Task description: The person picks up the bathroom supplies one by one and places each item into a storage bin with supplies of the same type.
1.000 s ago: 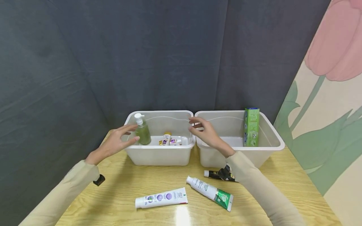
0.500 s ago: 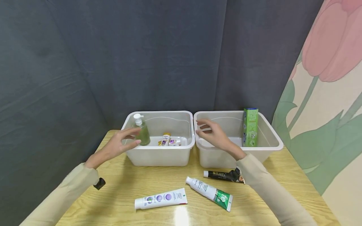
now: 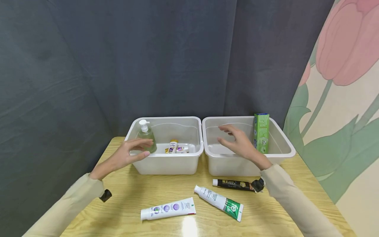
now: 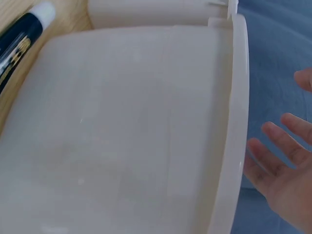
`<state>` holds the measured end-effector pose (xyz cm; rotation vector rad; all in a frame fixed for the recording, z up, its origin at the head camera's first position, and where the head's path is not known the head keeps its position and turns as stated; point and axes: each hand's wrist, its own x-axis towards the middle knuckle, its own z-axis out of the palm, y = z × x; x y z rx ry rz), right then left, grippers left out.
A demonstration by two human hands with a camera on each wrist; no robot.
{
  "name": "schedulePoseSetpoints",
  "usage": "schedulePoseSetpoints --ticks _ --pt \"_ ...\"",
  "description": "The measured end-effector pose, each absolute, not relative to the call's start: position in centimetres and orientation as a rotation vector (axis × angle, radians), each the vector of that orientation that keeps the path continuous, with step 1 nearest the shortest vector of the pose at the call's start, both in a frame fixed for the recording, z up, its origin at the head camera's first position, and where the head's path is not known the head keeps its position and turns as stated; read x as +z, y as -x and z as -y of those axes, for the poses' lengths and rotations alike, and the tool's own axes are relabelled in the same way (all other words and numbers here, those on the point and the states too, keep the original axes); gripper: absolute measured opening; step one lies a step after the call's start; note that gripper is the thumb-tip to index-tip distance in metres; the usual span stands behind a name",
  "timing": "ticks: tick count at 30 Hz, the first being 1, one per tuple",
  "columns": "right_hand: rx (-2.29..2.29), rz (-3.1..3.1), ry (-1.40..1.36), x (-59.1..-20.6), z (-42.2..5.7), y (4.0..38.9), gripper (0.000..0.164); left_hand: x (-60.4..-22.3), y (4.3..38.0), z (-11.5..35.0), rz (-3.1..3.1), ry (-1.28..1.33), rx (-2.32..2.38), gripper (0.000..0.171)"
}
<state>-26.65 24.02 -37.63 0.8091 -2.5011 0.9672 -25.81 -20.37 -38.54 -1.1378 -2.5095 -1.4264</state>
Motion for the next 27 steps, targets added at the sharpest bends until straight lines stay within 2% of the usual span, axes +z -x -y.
schedulePoseSetpoints --ticks 11,27 --pt "0.807 2.582 -0.719 -37.4 -26.9 25.8 0.046 -38.0 24.9 20.3 2.578 1.182 -1.53 0.044" --pt "0.618 2.69 -0.579 -37.0 -31.1 24.7 0.055 -39.1 24.4 19.8 2.673 1.381 -1.604 0.041"
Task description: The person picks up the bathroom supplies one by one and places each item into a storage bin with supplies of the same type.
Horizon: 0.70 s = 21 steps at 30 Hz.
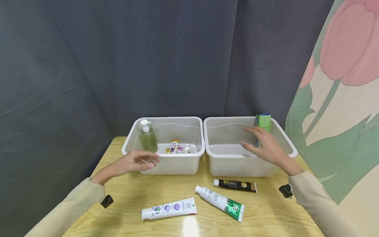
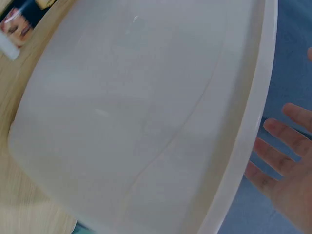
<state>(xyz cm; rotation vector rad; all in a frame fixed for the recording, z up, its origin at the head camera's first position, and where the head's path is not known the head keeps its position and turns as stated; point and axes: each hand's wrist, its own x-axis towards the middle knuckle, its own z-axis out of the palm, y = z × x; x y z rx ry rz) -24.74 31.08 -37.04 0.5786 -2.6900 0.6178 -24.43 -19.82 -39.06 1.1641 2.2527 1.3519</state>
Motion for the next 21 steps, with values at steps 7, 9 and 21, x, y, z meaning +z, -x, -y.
schedulePoseSetpoints --ticks 7,9,21 --pt "0.482 2.688 -0.532 -36.8 -32.9 24.1 0.056 -40.1 24.5 19.5 -2.218 -1.166 1.315 0.042" --pt "0.444 2.689 -0.519 -36.6 -33.4 24.0 0.057 -40.5 24.5 19.5 -2.209 -1.161 1.312 0.043" --pt "0.457 2.748 -0.461 -36.5 -35.8 23.4 0.073 -42.8 24.5 19.1 -2.179 -1.172 1.261 0.04"
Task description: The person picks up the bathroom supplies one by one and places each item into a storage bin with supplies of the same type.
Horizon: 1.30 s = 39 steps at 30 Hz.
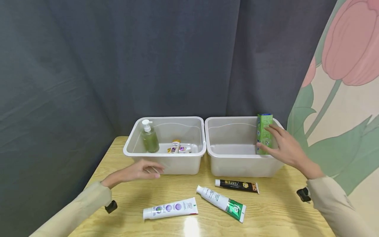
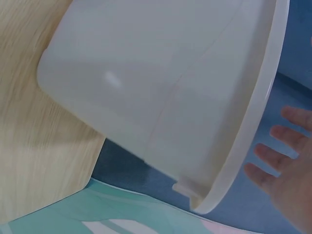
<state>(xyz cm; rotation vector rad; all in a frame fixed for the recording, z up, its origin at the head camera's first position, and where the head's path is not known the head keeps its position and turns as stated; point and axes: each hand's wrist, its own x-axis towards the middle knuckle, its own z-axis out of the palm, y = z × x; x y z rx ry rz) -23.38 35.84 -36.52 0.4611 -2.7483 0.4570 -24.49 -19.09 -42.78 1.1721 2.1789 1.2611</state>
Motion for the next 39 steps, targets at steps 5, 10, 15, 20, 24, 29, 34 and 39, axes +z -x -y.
schedulePoseSetpoints --ticks 5,10,15,20,24,29,34,39 --pt "0.479 2.768 -0.44 -36.8 -36.6 23.3 0.075 -44.0 24.5 18.9 -2.13 -1.092 1.276 0.043" --pt "0.477 2.793 -0.432 -37.0 -37.3 23.2 0.078 -45.3 24.3 18.8 -2.051 -0.96 1.316 0.05" --pt "0.468 2.822 -0.412 -37.4 -37.9 23.1 0.083 -46.6 23.9 18.6 -2.008 -0.901 1.307 0.054" --pt "0.455 2.841 -0.387 -37.7 -38.2 23.0 0.083 -48.0 23.5 18.2 -1.989 -0.898 1.297 0.054" --pt "0.439 2.855 -0.385 -38.0 -38.4 23.0 0.084 -48.6 23.2 17.8 -1.98 -0.879 1.292 0.055" --pt "0.421 2.873 -0.389 -38.3 -38.6 23.1 0.085 -49.2 22.9 17.5 -1.979 -0.857 1.271 0.053" --pt "0.441 2.868 -0.386 -38.5 -38.8 23.1 0.085 -49.9 22.7 17.3 -1.98 -0.861 1.242 0.05" --pt "0.465 2.894 -0.34 -38.6 -38.9 23.0 0.088 -50.2 22.3 17.2 -1.959 -0.836 1.234 0.049"
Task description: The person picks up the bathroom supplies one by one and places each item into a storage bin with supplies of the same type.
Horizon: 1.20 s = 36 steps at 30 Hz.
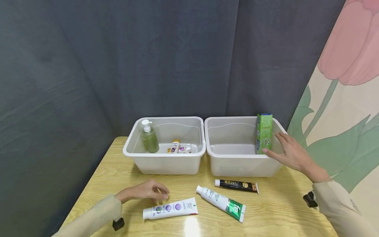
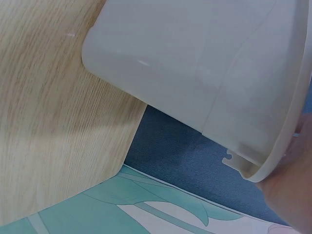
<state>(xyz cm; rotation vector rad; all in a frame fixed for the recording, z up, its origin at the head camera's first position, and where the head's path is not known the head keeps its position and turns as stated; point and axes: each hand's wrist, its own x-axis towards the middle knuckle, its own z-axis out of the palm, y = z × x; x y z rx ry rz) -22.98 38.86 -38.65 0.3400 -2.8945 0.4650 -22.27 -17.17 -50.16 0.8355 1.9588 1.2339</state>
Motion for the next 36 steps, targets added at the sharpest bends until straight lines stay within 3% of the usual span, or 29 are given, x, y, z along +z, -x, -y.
schedulePoseSetpoints --ticks 12,36 --pt "0.519 2.949 -0.325 -38.5 -39.1 22.8 0.091 -51.2 21.6 16.9 -2.013 -0.799 1.145 0.042" --pt "0.538 2.933 -0.364 -38.9 -39.3 22.7 0.087 -52.0 21.6 16.0 -2.122 -1.005 0.922 0.034"
